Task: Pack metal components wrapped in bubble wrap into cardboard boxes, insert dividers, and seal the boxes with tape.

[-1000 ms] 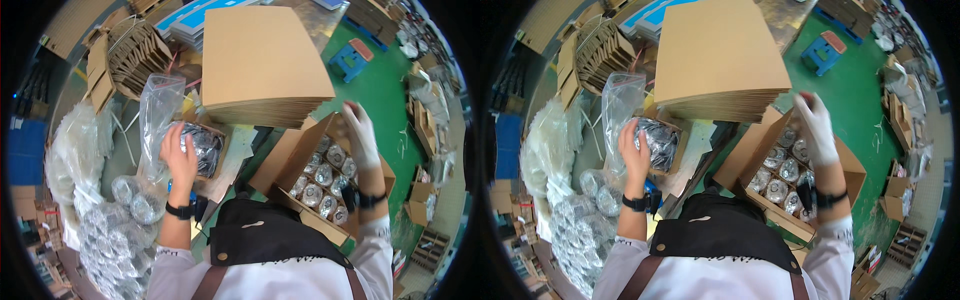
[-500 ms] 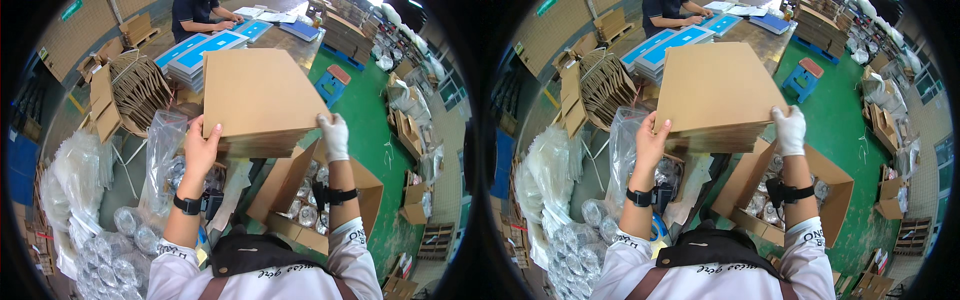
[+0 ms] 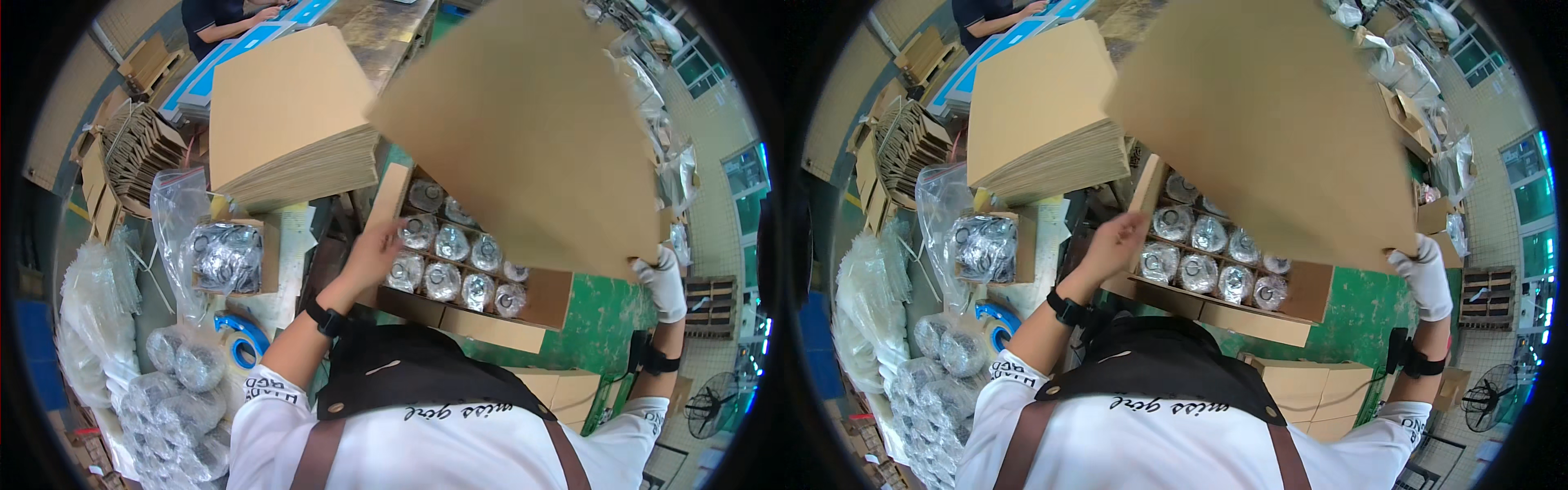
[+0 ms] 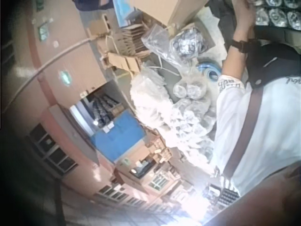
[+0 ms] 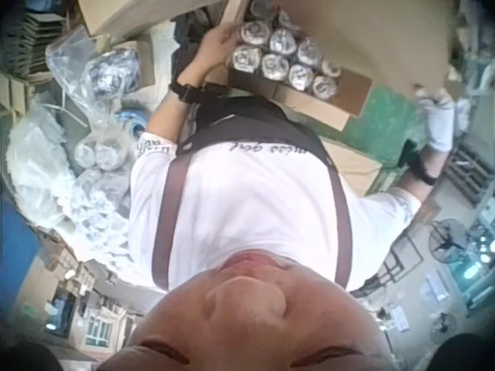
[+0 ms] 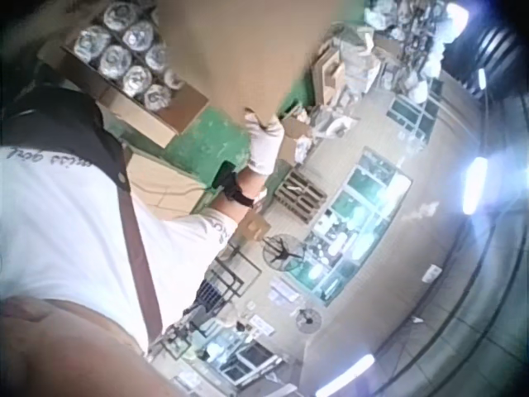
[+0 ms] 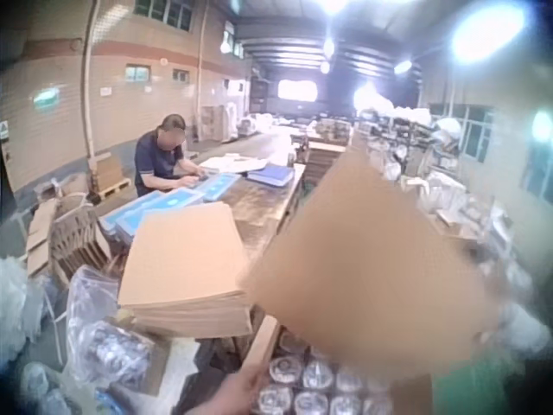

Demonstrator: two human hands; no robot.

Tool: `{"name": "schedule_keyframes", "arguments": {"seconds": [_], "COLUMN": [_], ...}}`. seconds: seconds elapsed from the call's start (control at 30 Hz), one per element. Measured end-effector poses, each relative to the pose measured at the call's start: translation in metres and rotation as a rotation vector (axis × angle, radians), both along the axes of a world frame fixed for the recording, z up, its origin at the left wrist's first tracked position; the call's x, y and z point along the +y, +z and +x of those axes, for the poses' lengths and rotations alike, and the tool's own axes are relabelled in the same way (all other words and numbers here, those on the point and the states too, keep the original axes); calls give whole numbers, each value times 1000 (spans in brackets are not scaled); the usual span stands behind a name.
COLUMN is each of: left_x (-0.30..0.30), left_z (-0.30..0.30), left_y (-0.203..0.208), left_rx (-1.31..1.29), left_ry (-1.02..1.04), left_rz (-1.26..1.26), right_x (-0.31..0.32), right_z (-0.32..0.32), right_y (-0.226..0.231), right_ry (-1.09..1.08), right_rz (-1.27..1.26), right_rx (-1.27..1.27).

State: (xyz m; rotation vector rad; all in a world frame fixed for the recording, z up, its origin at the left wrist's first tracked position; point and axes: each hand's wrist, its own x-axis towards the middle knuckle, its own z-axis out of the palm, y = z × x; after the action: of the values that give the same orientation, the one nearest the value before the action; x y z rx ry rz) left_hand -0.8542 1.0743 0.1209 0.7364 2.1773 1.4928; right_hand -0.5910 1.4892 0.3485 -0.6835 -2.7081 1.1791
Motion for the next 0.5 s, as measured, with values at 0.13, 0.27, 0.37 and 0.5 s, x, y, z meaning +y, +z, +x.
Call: {"name": "schedule_keyframes", "arguments": {"seconds": [0.13,0.27,0.37,0.5], "left_x": [-1,10,54,115], "left_z": [-6,0,17,40], "left_y": [-58,-72,-24,27], "left_rx": [178,143,530,532], "left_ry": [279,441,538,-222], "left_rz": [-56,-29,46,-405], "right_x": [-9,-34,-18,-15], "right_z": [8,-30,-24,-3], "right_y": [-47,-118,-232,-222], "right_ry": [37,356,515,605], "right_rz": [315,884,790,242], "right_rx": [-121,-123,-387,-509]}}
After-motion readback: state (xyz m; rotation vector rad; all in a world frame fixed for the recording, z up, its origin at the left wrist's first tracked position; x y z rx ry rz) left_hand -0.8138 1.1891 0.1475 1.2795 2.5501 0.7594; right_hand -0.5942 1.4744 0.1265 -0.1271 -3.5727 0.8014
